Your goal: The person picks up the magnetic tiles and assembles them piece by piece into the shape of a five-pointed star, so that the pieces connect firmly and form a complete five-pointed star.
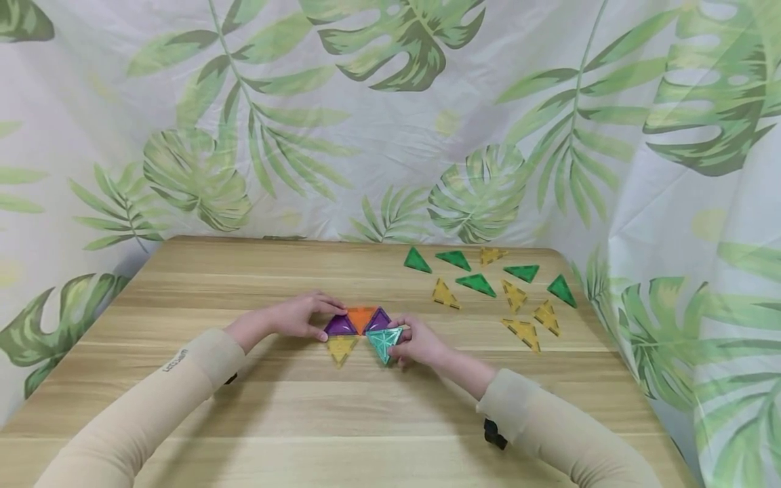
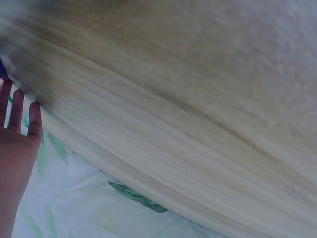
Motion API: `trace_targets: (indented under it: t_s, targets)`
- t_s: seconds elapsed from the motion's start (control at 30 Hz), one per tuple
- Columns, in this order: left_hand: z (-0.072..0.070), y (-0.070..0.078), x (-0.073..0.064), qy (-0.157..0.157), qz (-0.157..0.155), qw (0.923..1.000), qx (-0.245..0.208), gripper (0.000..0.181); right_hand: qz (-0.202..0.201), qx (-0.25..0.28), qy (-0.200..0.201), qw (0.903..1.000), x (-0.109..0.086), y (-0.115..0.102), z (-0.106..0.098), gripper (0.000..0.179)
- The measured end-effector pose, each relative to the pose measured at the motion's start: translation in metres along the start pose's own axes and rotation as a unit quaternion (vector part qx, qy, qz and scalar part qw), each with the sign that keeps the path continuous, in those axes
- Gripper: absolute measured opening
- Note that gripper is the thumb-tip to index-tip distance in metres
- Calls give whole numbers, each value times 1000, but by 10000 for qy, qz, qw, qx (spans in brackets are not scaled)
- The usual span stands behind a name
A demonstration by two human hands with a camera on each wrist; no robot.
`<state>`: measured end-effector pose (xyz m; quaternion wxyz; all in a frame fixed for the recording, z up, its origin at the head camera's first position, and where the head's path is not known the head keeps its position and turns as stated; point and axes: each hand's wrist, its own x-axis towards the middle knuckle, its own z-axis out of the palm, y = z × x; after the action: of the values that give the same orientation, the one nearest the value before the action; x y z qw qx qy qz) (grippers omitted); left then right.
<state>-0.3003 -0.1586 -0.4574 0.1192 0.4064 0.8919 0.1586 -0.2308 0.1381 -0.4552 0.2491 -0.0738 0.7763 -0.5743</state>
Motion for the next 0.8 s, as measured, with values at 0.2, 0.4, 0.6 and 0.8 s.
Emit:
trace_targets:
  t_s: [0.2,0.4,0.6,0.8]
  targets:
    - [0,-1,0,10,23,10000,-3,58,-63,-575,25,9983,1,3,1,46]
    - [1,-2,0,2,23,10000,34,59,-602,-1728,105,9831,6,6,-3,41]
    - [0,-1,0,5,59,10000,38,59,-1116,-2548,63,9605,10,7,-7,38]
    - [1,-2,1,19,92,10000,31,59,-1184,-3091,207,9434,14,6,-5,37]
